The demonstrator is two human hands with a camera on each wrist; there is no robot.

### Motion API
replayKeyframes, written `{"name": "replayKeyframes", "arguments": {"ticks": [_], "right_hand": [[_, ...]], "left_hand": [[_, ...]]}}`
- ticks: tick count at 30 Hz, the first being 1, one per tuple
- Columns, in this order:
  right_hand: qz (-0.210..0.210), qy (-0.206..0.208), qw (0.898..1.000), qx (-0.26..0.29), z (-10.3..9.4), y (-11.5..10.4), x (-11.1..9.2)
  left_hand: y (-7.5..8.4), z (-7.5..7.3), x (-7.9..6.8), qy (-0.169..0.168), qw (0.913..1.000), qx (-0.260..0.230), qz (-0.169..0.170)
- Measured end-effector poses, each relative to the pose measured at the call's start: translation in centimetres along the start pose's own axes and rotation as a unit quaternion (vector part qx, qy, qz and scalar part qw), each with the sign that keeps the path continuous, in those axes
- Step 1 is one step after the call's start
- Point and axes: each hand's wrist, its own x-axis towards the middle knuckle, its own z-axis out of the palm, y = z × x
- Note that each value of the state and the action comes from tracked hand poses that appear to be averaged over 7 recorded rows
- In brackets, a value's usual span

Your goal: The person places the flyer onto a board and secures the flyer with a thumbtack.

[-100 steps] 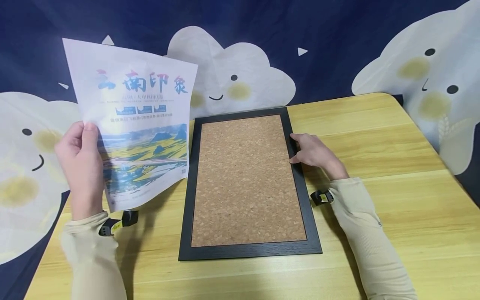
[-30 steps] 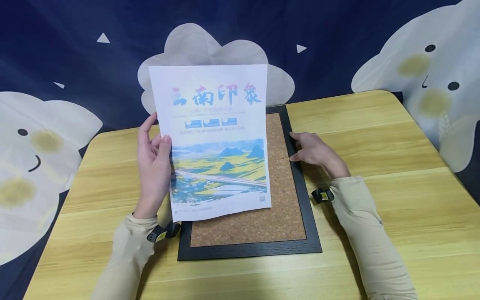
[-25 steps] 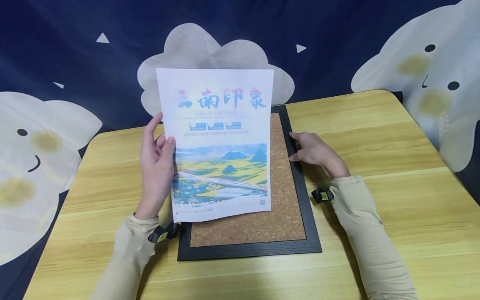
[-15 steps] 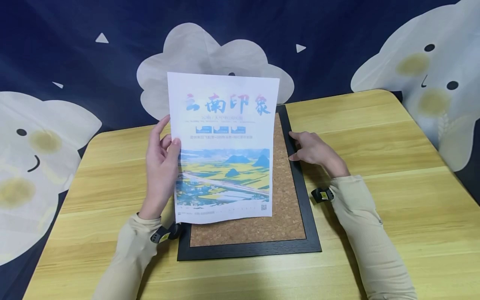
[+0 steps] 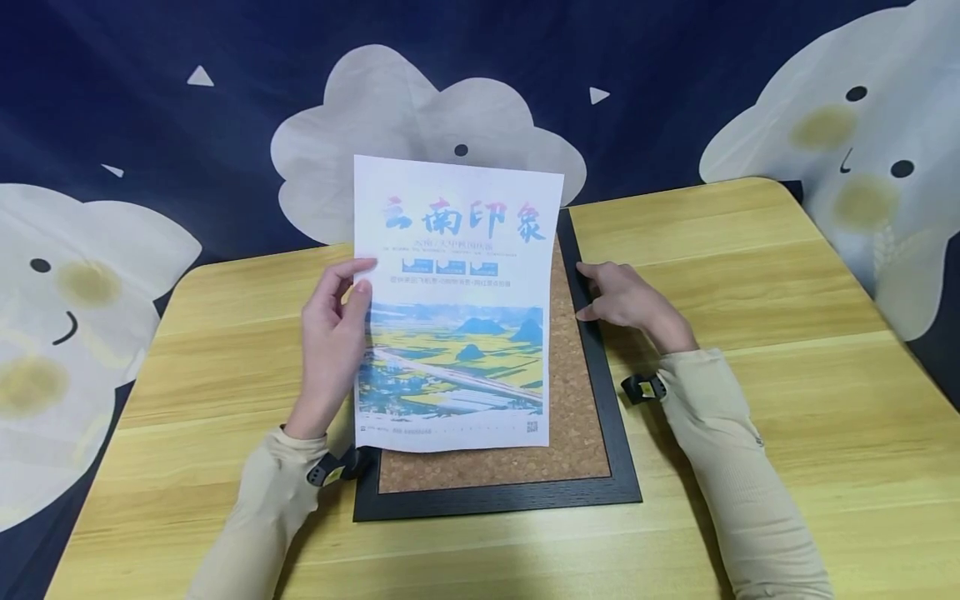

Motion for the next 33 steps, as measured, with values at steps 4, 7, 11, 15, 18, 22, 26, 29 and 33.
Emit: {"name": "replayKeyframes", "arguments": {"ticks": [4,7,11,15,18,22,26,29,33], "right_hand": [[0.005,-0.004,1.0,0.003,-0.1,-0.1,0.0],[0.011,-0.003,1.0,0.005,-0.1,-0.2,0.1],[0.017,-0.004,1.0,0.001,-0.1,-0.2,0.2],[0.017,-0.005,1.0,-0.003,-0.1,-0.2,0.2],[0.015,-0.005,1.0,-0.007,-0.1,-0.1,0.1],[0.015,-0.004,1.0,-0.009,-0.1,-0.1,0.0],[0.017,-0.004,1.0,-0.002,-0.1,-0.1,0.0],[0.018,-0.005,1.0,0.0,-0.2,-0.2,0.1],[0.022,-0.006,1.0,0.001,-0.1,-0.2,0.1]], "left_hand": [[-0.2,0.1,0.1,-0.005,1.0,0.004,-0.007],[-0.3,0.1,0.1,-0.006,0.9999,0.011,-0.011],[-0.6,0.2,0.2,-0.009,0.9995,0.022,-0.021],[-0.9,0.2,0.2,-0.019,0.9985,0.04,-0.033],[-1.1,0.1,0.3,-0.036,0.9966,0.058,-0.047],[-1.4,0.1,0.4,-0.061,0.9932,0.077,-0.063],[-1.6,0.1,0.5,-0.085,0.9889,0.099,-0.071],[-1.8,0.1,0.5,-0.109,0.9841,0.118,-0.077],[-2.1,0.1,0.6,-0.141,0.9766,0.139,-0.082]]}}
